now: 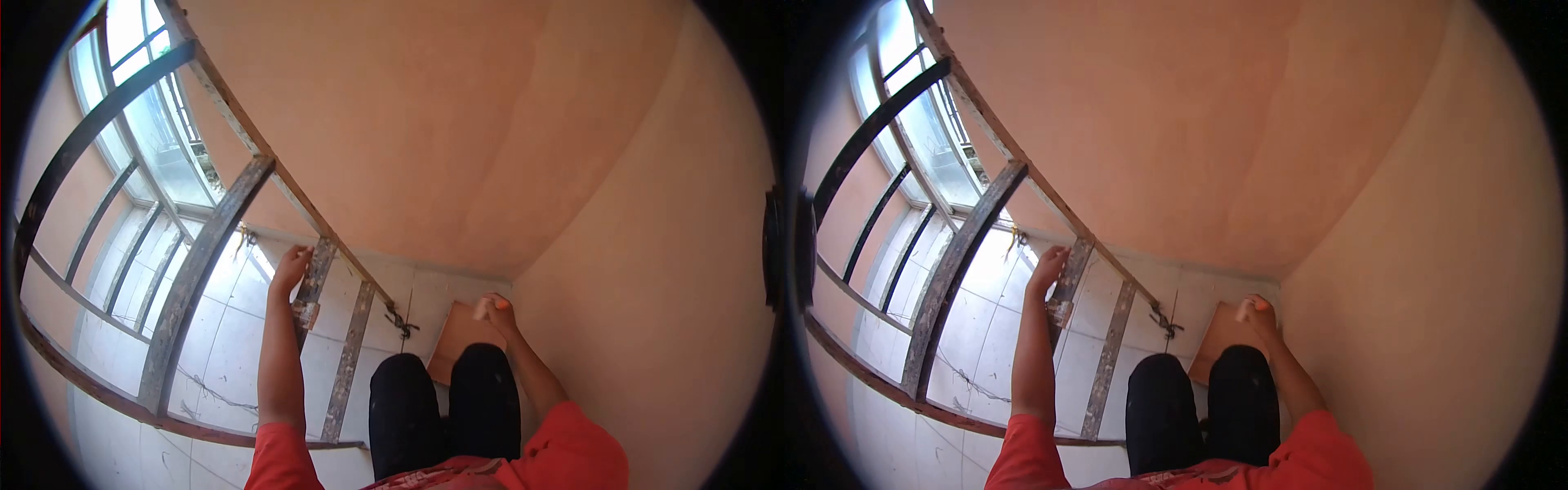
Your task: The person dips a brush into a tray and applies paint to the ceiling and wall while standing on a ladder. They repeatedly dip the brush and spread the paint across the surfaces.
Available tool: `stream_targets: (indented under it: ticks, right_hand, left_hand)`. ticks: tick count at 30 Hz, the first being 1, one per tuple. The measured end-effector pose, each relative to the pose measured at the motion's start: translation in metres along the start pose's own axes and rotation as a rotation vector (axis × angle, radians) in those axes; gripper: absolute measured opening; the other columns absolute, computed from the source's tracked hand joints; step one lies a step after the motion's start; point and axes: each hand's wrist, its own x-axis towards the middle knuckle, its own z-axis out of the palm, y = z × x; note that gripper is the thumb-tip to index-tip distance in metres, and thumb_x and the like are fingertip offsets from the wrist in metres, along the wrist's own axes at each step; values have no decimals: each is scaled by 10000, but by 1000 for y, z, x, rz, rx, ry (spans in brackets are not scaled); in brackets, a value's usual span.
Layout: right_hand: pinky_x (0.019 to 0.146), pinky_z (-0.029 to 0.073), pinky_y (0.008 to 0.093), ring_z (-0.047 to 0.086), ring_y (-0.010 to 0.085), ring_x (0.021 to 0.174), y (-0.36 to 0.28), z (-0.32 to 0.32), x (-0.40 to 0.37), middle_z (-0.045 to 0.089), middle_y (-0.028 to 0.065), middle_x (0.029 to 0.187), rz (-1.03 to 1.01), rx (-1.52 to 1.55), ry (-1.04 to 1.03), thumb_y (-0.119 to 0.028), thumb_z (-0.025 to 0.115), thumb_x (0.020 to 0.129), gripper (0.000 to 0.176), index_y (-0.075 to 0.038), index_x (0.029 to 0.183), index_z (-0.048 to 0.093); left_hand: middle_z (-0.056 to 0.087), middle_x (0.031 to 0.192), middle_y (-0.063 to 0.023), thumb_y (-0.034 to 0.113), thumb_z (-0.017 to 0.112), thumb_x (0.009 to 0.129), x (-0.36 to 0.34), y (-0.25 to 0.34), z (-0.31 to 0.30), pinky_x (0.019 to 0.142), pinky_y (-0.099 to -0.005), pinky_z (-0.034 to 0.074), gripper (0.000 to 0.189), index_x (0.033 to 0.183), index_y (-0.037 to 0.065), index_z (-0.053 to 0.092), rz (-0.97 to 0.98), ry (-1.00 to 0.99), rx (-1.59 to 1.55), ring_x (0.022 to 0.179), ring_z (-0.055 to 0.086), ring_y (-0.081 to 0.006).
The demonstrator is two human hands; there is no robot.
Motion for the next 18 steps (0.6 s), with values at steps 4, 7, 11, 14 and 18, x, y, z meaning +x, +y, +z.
stream_targets:
  ticks: [4, 7, 11, 14, 18]
  right_hand:
    - [537, 542, 316, 667, 177, 623, 34, -29, -114, 669, 89, 829, 309, 93, 185, -145, 542, 915, 301, -29, 1185, 607]
    - [559, 512, 321, 630, 163, 651, 101, -29, -170, 644, 81, 838, 385, 159, 214, -151, 603, 908, 324, -31, 1193, 504]
    - [612, 516, 320, 630, 127, 703, 124, -3, -215, 666, 89, 847, 431, 220, 380, -148, 648, 912, 244, 23, 1083, 613]
    - [696, 534, 324, 662, 143, 774, 139, 3, -211, 695, 114, 880, 412, 136, 479, -151, 664, 901, 259, 37, 1078, 637]
    - [806, 540, 336, 716, 233, 891, 147, 12, -181, 727, 156, 936, 273, -73, 585, -158, 692, 879, 253, 16, 1063, 689]
  left_hand:
    - [688, 977, -123, 409, 576, 1008, -1, 8, -2, 767, -363, 497, 458, 1186, -6, 655, -23, -16, 73, 869, 616, -200]
    - [669, 977, -91, 450, 535, 1017, 17, -27, -13, 789, -368, 478, 467, 1184, 29, 650, 40, -30, 117, 861, 583, -167]
    - [648, 1089, -44, 480, 415, 1057, 32, -45, -39, 760, -313, 495, 497, 1286, 87, 614, -187, -61, 288, 921, 607, -154]
    - [678, 1151, -58, 480, 398, 1058, 20, -29, -38, 795, -317, 523, 515, 1356, 103, 582, -200, -209, 119, 915, 662, -182]
    - [672, 1117, -75, 417, 372, 1062, -17, 29, -10, 788, -337, 526, 476, 1265, 54, 604, -170, -226, 121, 993, 665, -192]
